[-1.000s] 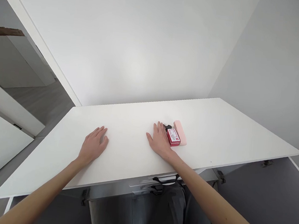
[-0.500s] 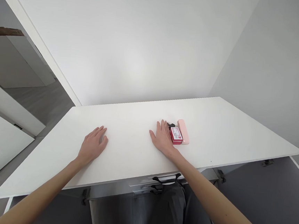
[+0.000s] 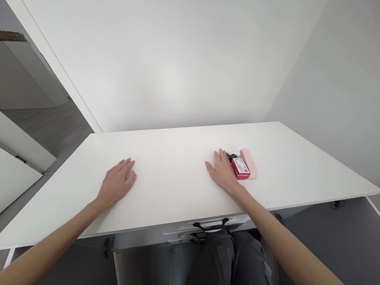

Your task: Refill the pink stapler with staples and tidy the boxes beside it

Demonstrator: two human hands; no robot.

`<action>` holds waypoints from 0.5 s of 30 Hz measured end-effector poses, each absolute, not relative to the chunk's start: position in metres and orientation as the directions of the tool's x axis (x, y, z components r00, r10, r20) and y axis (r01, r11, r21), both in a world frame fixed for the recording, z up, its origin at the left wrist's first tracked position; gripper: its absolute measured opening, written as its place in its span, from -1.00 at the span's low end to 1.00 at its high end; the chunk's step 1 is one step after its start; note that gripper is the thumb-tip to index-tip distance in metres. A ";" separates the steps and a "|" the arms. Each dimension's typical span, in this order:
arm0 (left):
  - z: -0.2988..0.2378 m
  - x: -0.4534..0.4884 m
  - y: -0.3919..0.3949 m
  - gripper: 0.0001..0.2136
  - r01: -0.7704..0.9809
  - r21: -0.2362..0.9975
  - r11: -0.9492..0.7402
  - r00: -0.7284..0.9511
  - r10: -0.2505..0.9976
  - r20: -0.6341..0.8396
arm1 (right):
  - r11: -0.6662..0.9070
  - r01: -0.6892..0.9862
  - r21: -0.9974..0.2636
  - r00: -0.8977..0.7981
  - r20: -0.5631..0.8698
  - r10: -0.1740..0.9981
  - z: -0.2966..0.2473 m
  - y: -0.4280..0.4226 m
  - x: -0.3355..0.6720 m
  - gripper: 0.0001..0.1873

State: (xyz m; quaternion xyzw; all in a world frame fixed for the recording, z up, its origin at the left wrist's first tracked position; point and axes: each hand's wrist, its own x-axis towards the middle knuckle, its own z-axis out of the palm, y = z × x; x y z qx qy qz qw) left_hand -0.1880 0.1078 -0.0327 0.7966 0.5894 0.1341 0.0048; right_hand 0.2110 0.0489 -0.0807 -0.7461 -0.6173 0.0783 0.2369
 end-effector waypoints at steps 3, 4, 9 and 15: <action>-0.032 -0.188 0.108 -0.44 0.935 0.170 -0.310 0.272 0.939 0.211 | -0.126 0.886 -0.445 0.230 0.187 0.955 -0.081 0.044 0.227 -0.23; -0.032 -0.188 0.108 -0.44 0.934 0.171 -0.312 0.274 0.938 0.212 | -0.130 0.886 -0.445 0.234 0.188 0.954 -0.081 0.042 0.232 -0.23; -0.031 -0.187 0.108 -0.43 0.936 0.167 -0.310 0.275 0.940 0.204 | -0.142 0.883 -0.447 0.247 0.186 0.951 -0.080 0.033 0.255 -0.24; -0.032 -0.187 0.109 -0.43 0.939 0.157 -0.305 0.273 0.941 0.199 | -0.141 0.881 -0.452 0.246 0.182 0.952 -0.077 0.030 0.259 -0.26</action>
